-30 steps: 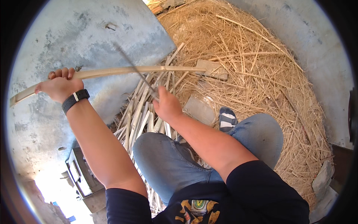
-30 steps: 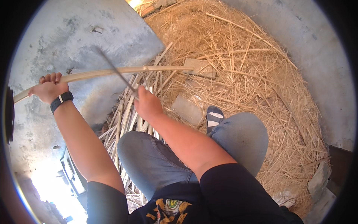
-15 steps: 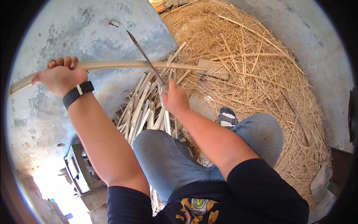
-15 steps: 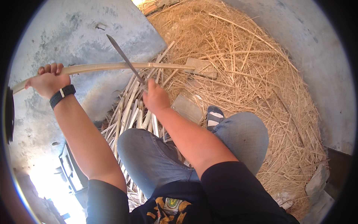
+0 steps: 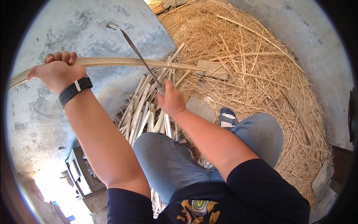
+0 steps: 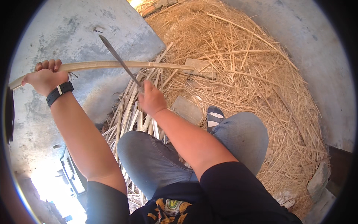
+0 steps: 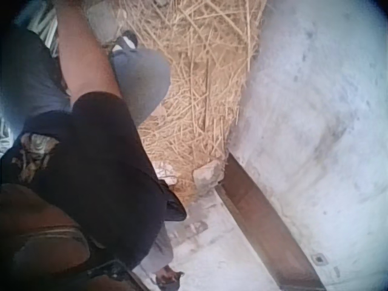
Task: The person sits on a straw-covered floor and uses a machete to split long bamboo stalks into thin strips. They hold the stalks against a concrete block and repeatedly strike them with the blade to separate the fibers, accumulating a pile of processed bamboo strips.
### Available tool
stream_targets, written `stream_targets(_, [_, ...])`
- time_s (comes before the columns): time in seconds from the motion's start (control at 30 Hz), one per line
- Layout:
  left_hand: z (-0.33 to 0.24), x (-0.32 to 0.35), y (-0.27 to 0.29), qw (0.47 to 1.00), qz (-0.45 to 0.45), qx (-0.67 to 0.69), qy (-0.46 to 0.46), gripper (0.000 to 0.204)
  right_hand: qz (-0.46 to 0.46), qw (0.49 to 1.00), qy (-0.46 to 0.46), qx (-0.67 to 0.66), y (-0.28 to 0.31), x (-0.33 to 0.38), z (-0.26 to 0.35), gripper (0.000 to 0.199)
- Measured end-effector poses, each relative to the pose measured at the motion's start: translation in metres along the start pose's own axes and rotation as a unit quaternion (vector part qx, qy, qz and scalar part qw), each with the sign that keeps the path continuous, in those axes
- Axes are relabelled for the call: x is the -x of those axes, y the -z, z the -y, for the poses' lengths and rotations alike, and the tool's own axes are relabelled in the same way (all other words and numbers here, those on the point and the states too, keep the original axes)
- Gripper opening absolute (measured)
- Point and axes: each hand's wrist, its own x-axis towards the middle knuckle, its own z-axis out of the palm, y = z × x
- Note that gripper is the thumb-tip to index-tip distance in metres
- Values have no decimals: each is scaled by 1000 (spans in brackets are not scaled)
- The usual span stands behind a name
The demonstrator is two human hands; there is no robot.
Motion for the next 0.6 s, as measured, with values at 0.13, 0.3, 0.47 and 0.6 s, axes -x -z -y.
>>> stream_targets(0.13, [0, 0, 2, 1000, -4, -10, 3, 65, 54, 937, -335, 83, 15, 16, -105, 34])
stream_targets(0.3, [6, -7, 10, 1000, -14, -4, 1, 67, -5, 936, -352, 18, 13, 11, -58, 35])
stream_targets(0.47, [5, -4, 10, 1000, 6, -9, -17, 68, -17, 994, -111, 7, -6, 17, -29, 40])
stream_targets(0.6, [7, -14, 15, 1000, -14, -15, -2, 67, 38, 949, -304, 75, 7, 26, -92, 44])
